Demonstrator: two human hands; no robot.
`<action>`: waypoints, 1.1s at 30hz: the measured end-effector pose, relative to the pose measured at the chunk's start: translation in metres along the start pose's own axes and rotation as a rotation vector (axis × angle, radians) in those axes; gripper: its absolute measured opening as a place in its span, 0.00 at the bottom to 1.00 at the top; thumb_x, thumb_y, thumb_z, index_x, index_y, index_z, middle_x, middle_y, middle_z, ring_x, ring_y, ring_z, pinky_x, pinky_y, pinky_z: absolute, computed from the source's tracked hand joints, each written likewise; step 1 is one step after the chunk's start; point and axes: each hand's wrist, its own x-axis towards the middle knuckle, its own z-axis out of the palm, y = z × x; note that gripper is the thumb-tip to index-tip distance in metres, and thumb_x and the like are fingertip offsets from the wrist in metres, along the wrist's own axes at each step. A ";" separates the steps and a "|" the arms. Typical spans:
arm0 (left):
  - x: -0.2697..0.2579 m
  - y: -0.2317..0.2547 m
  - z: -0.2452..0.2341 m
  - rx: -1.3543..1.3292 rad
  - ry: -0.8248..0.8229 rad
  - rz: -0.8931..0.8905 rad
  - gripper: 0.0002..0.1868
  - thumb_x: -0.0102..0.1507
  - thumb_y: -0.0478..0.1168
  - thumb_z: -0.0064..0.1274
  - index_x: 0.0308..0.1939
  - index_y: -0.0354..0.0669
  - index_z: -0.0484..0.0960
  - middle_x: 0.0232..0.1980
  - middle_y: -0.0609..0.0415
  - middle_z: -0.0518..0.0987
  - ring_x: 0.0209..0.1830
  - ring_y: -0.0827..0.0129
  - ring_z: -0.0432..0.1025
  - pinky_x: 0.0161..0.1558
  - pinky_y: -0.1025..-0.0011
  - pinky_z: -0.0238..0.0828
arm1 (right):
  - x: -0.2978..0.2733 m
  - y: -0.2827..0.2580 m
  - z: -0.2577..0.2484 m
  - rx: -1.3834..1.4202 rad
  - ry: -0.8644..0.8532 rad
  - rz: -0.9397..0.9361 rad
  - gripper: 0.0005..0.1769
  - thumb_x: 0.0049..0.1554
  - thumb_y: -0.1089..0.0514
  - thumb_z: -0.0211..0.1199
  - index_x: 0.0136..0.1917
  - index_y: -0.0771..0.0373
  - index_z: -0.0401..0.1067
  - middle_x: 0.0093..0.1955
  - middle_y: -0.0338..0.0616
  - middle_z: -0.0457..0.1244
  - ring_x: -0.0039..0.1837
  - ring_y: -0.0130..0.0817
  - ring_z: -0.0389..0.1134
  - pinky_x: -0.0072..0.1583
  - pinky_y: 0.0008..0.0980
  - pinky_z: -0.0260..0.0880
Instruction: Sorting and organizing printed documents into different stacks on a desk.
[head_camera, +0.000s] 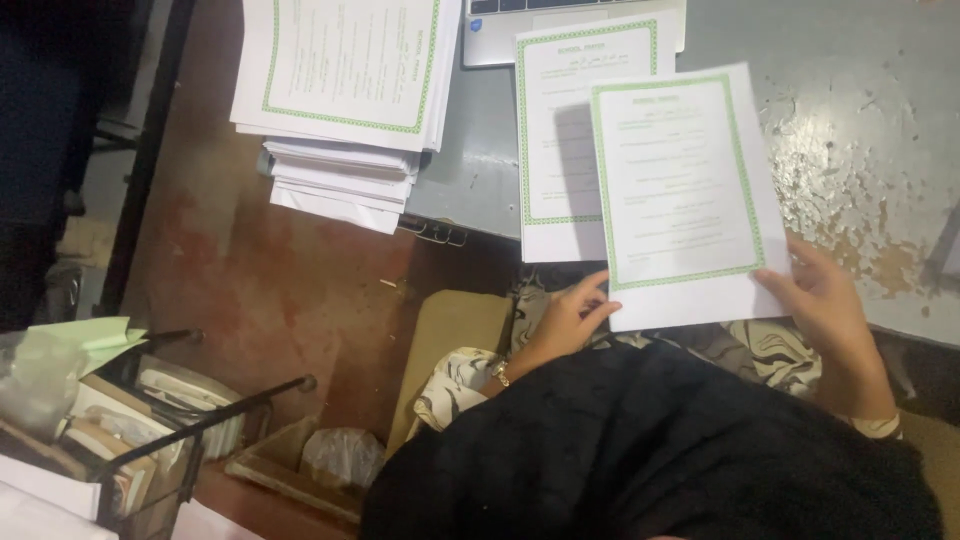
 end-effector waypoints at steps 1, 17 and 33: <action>0.002 -0.001 -0.004 -0.001 0.004 0.000 0.28 0.67 0.41 0.54 0.71 0.42 0.69 0.44 0.50 0.84 0.44 0.63 0.80 0.48 0.68 0.80 | 0.000 0.001 -0.003 -0.002 -0.002 -0.002 0.31 0.63 0.64 0.57 0.79 0.56 0.62 0.62 0.56 0.68 0.52 0.52 0.71 0.46 0.46 0.75; 0.029 0.007 -0.039 0.590 0.242 0.329 0.27 0.59 0.39 0.66 0.61 0.36 0.78 0.71 0.44 0.71 0.72 0.52 0.67 0.72 0.57 0.67 | 0.223 0.228 -0.103 0.002 0.678 -0.485 0.33 0.65 0.73 0.69 0.78 0.71 0.57 0.72 0.68 0.61 0.70 0.55 0.64 0.66 0.47 0.65; 0.037 -0.042 -0.048 0.450 0.404 0.267 0.18 0.53 0.45 0.69 0.46 0.50 0.87 0.56 0.64 0.84 0.61 0.69 0.76 0.60 0.74 0.76 | 0.123 0.066 0.072 -0.177 0.278 -1.017 0.17 0.66 0.63 0.61 0.67 0.67 0.73 0.69 0.59 0.64 0.73 0.58 0.62 0.72 0.55 0.59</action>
